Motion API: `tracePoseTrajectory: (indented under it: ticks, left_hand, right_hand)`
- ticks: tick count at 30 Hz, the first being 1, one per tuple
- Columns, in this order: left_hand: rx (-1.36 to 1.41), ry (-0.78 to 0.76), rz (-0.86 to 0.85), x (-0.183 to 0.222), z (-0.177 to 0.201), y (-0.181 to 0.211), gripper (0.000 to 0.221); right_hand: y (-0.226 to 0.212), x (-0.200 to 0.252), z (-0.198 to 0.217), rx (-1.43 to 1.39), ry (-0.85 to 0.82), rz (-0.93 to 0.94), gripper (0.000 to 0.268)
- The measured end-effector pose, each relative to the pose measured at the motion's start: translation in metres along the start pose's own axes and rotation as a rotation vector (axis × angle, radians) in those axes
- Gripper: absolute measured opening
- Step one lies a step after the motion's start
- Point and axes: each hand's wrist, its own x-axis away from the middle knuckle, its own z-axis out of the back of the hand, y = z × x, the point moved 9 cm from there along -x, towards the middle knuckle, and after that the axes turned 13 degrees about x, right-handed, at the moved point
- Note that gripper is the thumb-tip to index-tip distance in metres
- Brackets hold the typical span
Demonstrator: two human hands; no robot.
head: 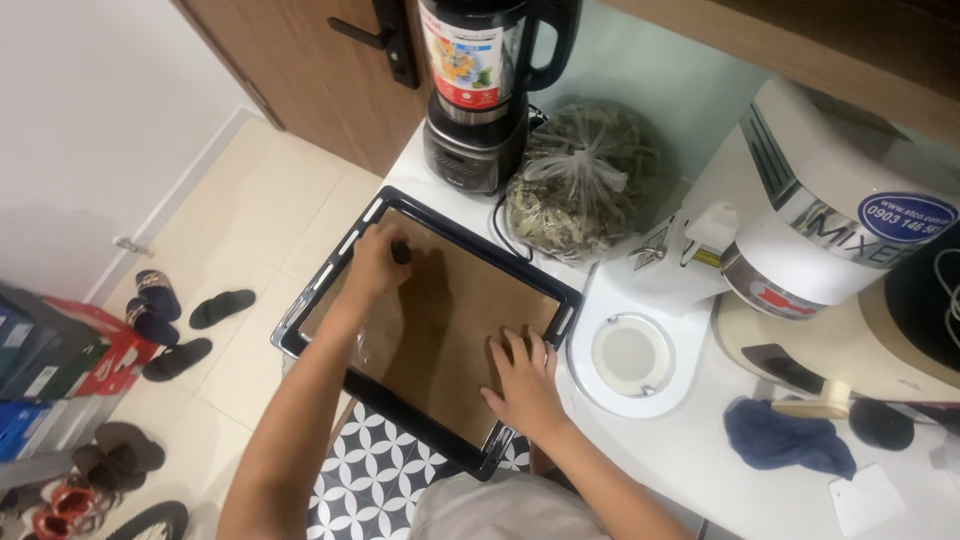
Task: Cleaning baking trays and rolling pieces of dough into balls on a kitchen counter.
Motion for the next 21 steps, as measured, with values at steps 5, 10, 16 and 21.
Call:
tracePoseTrajectory:
  ticks: [5, 10, 16, 21]
  left_hand:
    - [-0.195, -0.104, -0.128, -0.023, -0.014, 0.006, 0.041]
    - [-0.319, -0.192, 0.079, -0.025, -0.035, -0.029, 0.052]
    - [-0.176, 0.102, -0.045, 0.007, 0.03, 0.062, 0.06]
    - [0.188, 0.096, -0.039, 0.084, -0.009, 0.04, 0.012]
  right_hand:
    - [0.003, 0.001, -0.011, 0.032, -0.036, -0.055, 0.08]
    - [0.005, 0.002, -0.016, 0.042, -0.04, -0.062, 0.079]
    - [0.002, 0.003, -0.002, 0.003, 0.011, -0.042, 0.073]
    - [0.018, 0.041, 0.009, -0.213, 0.159, -0.068, 0.056]
